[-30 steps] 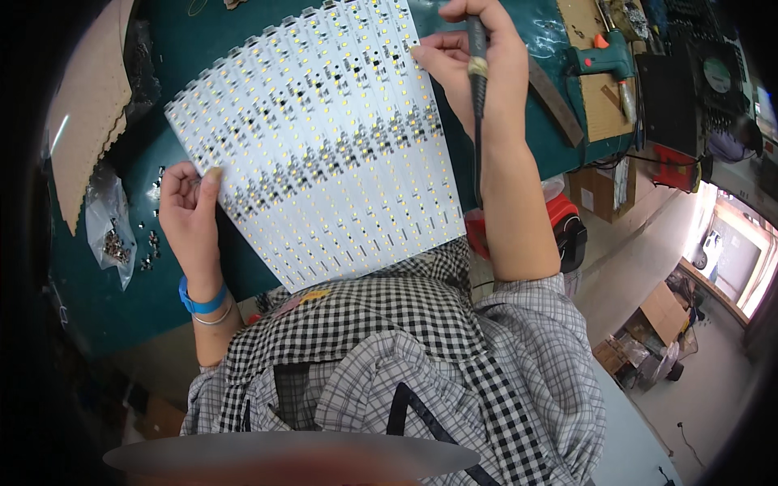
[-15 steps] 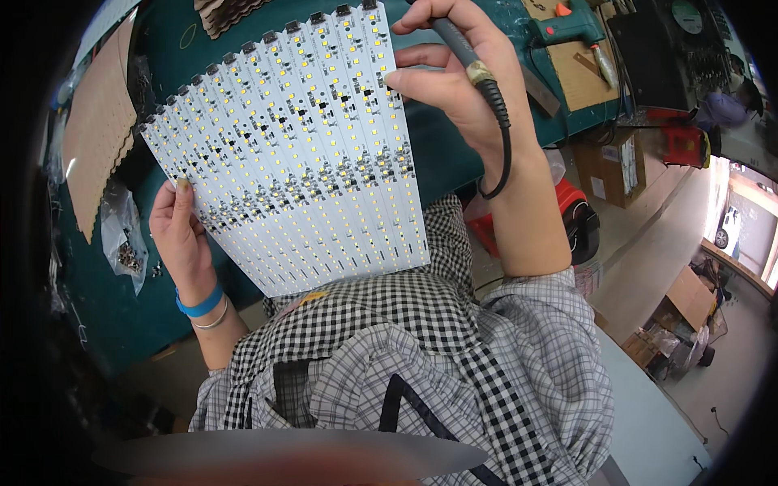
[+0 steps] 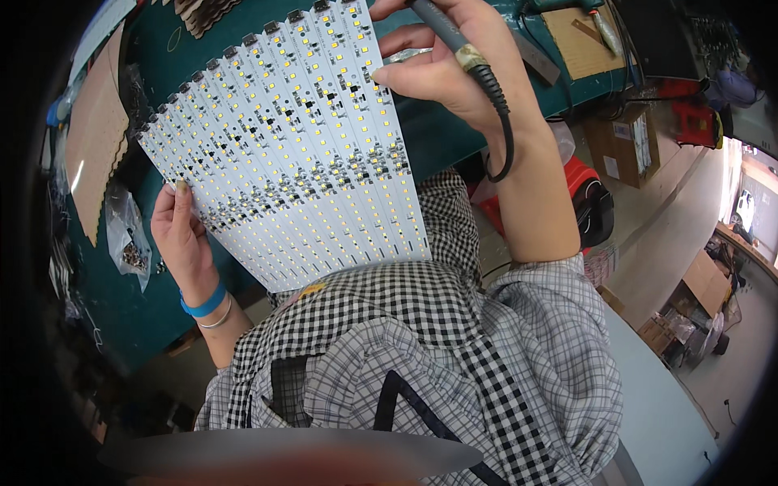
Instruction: The person assembles electronic components onto LED light strips by soldering them together with a soldering iron.
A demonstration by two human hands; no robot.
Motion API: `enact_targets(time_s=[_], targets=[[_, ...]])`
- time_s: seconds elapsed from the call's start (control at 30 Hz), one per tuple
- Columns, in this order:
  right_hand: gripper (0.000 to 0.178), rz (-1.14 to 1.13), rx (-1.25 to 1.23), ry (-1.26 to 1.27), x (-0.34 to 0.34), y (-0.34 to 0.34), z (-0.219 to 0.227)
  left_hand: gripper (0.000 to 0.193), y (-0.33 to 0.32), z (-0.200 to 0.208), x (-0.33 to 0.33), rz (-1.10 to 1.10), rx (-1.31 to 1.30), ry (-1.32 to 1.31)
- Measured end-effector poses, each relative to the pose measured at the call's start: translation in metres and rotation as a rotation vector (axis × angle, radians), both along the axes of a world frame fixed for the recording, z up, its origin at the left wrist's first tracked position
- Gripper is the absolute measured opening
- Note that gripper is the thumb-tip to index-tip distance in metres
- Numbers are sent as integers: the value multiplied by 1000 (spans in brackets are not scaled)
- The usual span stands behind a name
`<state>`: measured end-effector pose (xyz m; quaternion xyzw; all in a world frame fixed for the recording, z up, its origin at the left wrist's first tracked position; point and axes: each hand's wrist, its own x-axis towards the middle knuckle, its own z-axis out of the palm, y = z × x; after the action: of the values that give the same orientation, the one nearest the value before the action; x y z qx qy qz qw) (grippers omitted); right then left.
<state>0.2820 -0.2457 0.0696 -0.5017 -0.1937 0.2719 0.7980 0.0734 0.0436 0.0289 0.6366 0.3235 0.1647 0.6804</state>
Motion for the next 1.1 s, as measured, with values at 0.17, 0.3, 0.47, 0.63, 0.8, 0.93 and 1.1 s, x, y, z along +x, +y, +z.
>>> enact_targets(time_s=[0.17,0.3,0.47,0.63,0.8,0.93,1.1], targets=[[50,13,-19,-16,0,0,0,14,-3,4,0,-1,-3,-3],[51,27,-8,-17,0,2,4,13,4,0,-5,-7,-8,-15],[52,51,-62,-53,3,0,5,11,7,1,-9,-73,-44,-21],[52,46,-114,-52,3,0,6,13,-3,1,-5,9,10,-5],[47,60,-85,-47,0,5,6,14,-5,3,-6,22,23,17],[46,74,-91,-100,3,3,-3,14,-5,1,-8,18,37,3],[49,72,38,-116,-1,3,-2,11,-2,3,-13,-30,35,22]])
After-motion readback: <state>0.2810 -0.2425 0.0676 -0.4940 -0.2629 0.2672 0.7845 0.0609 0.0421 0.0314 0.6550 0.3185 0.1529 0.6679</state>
